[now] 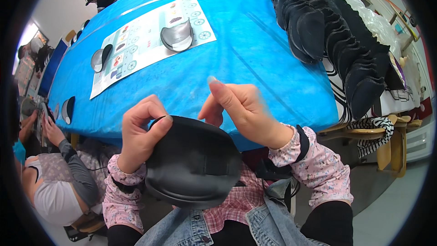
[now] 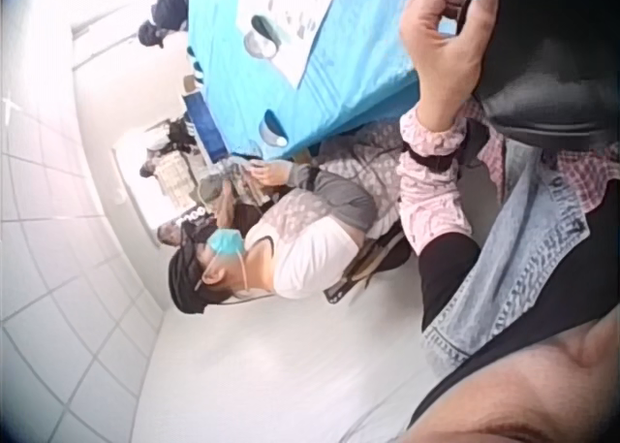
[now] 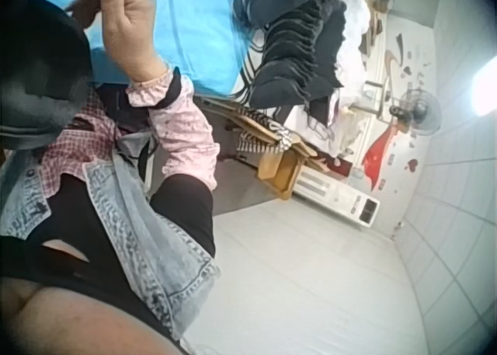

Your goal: The recorder is inspecting and assembling shoe upper components at a workstation.

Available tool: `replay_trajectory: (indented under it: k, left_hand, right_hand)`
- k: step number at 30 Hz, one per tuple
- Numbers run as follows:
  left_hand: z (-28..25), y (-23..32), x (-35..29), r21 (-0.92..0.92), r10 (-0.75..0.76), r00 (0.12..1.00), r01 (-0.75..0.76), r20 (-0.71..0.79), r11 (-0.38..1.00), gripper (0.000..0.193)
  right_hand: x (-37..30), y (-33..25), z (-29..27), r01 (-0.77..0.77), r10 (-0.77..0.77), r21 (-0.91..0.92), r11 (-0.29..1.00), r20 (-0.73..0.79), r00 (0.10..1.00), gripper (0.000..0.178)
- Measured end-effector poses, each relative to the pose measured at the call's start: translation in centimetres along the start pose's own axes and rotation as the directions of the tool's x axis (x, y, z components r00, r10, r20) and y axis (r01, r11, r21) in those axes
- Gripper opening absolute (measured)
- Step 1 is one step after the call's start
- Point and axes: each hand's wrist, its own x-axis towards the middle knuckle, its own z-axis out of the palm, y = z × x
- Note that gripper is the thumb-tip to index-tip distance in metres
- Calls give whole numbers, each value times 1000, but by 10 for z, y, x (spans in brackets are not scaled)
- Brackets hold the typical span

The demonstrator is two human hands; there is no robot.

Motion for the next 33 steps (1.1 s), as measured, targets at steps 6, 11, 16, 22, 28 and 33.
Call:
replay_trajectory:
  k: [6,11,16,22,28,33]
  left_hand:
    - [-5,-9,-1,-142,-167,970,143,-174,979,22]
    - [-2,-16,-7,-350,-271,962,246,-23,904,23]
    - [-3,-33,-10,-596,-360,874,486,327,639,43]
    - [44,-50,-30,-659,-215,794,597,569,458,50]
    - [49,-54,-19,-756,-375,843,522,386,395,58]
    - [54,-58,-16,-957,-202,971,176,130,231,67]
  right_hand:
    - [-2,-4,-1,-57,57,-12,998,9,998,29]
    - [-4,-6,-5,-122,123,-36,992,21,992,16]
    - [0,-4,-19,-263,261,118,958,32,965,11]
    - [22,-5,-6,-37,93,-208,977,264,960,17]
    - [26,-17,-13,262,-301,-637,725,50,952,25]
    - [-12,-2,48,289,-173,-908,303,246,954,53]
